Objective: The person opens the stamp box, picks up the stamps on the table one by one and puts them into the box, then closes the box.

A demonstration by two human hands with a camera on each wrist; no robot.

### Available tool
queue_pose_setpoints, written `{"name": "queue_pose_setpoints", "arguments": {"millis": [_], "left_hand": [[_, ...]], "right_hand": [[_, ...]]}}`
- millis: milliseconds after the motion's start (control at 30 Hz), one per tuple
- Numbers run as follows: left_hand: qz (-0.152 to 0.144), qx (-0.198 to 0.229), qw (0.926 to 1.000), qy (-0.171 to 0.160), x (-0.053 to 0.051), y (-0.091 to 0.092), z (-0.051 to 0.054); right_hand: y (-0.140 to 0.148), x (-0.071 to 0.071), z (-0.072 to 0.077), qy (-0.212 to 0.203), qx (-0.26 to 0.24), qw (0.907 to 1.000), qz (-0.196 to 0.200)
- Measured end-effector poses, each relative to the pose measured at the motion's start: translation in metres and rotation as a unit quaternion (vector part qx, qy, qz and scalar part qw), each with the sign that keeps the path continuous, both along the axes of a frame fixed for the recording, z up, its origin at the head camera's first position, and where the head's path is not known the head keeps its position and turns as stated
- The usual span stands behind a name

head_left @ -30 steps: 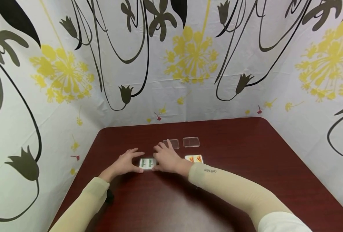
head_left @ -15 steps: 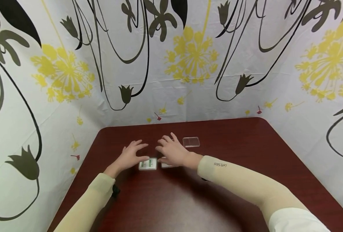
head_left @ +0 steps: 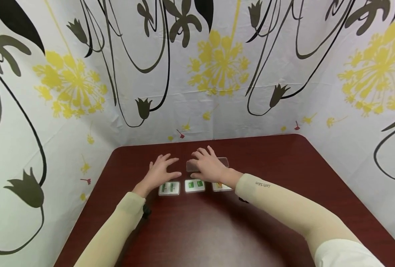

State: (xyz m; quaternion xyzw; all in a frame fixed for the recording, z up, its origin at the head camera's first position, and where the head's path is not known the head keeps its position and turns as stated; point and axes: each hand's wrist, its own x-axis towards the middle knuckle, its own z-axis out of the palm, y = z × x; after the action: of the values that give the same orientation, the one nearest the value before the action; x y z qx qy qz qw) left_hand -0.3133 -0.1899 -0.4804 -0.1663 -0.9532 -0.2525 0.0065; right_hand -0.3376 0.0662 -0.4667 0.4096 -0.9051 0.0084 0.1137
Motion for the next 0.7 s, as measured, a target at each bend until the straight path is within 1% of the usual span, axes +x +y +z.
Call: {"name": "queue_pose_setpoints", "arguments": {"millis": [233,333,467,600,700], "left_hand": [[0.007,-0.007,0.9999,-0.011,-0.018,0.018,-0.006],[0.012,-0.01,0.9998,-0.01,-0.025,0.023,-0.01],[0.008,-0.01,0.9999,-0.006,-0.033,0.03,-0.017],[0.001,-0.019,0.9998,-0.007,-0.038,0.036,-0.023],[0.005,-0.035,0.9992,-0.018,-0.04,0.038,-0.027]], "right_hand": [[0.011,-0.016,-0.006,-0.026,-0.013,0.999,-0.035],[0.017,-0.023,-0.009,-0.031,-0.005,0.9978,-0.058],[0.022,-0.034,-0.014,-0.043,0.018,0.9945,-0.094],[0.023,-0.044,-0.02,-0.059,0.031,0.991,-0.116],[0.023,-0.049,-0.026,-0.083,0.029,0.989,-0.119]]}}
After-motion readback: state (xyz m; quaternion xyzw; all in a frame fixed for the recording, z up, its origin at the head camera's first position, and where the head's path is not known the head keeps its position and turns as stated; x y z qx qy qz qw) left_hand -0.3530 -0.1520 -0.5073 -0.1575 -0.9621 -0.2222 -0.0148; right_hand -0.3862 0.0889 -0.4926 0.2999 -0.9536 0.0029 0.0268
